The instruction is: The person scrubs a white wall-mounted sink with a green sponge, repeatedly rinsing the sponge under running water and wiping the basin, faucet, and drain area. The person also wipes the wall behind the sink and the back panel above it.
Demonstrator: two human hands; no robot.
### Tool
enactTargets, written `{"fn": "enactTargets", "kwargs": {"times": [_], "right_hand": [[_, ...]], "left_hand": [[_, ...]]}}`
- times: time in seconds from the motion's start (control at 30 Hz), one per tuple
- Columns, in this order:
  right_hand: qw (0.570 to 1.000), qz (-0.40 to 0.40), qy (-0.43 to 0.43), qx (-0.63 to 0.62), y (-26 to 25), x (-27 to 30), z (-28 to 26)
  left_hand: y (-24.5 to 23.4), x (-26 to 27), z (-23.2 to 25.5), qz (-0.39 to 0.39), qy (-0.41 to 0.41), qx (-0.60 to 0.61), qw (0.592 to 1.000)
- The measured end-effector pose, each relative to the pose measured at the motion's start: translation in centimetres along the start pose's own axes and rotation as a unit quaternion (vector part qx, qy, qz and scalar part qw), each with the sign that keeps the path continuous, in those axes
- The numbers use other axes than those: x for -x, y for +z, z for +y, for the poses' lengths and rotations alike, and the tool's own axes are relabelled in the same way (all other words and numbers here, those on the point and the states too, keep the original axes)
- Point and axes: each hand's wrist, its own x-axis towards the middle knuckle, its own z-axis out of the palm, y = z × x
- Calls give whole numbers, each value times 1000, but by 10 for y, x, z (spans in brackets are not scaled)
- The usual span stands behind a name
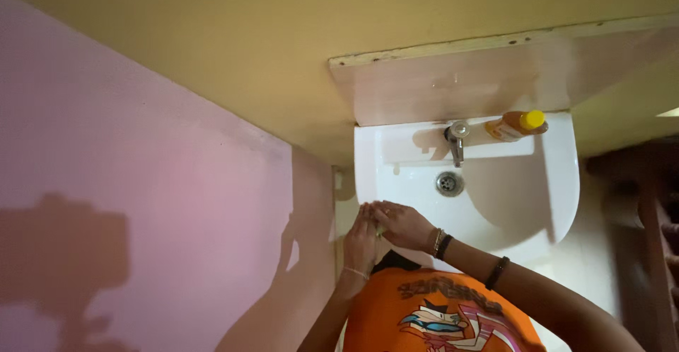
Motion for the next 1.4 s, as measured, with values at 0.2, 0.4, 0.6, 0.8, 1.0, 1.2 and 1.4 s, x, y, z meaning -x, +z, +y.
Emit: {"fn": "enactTargets", "kwargs": {"times": [0.2,0.4,0.6,0.8,1.0,1.2,1.4], "right_hand": [[994,-89,44,-45,-19,-2,-5],[998,-13,48,30,-38,-62,41],[992,5,120,28,-51,-115,84],[989,89,63,96,-19,-104,85],[995,58,20,80,-7,-75,59],[999,-1,2,35,-2,-45,29],[999,-5,-33,41,11,-11,21]], "left_hand": [[-32,-9,19,-121,-38,-24,992],[-63,-108,-3,-126,-88,62,986],[-20,-188,-68,-89,73,-31,993],[13,-161,-78,1,121,-35,992],[0,-106,-51,21,53,25,998],[-18,-51,-16,4,-14,-19,1000],[-7,-11,15,29,-51,-56,997]]}}
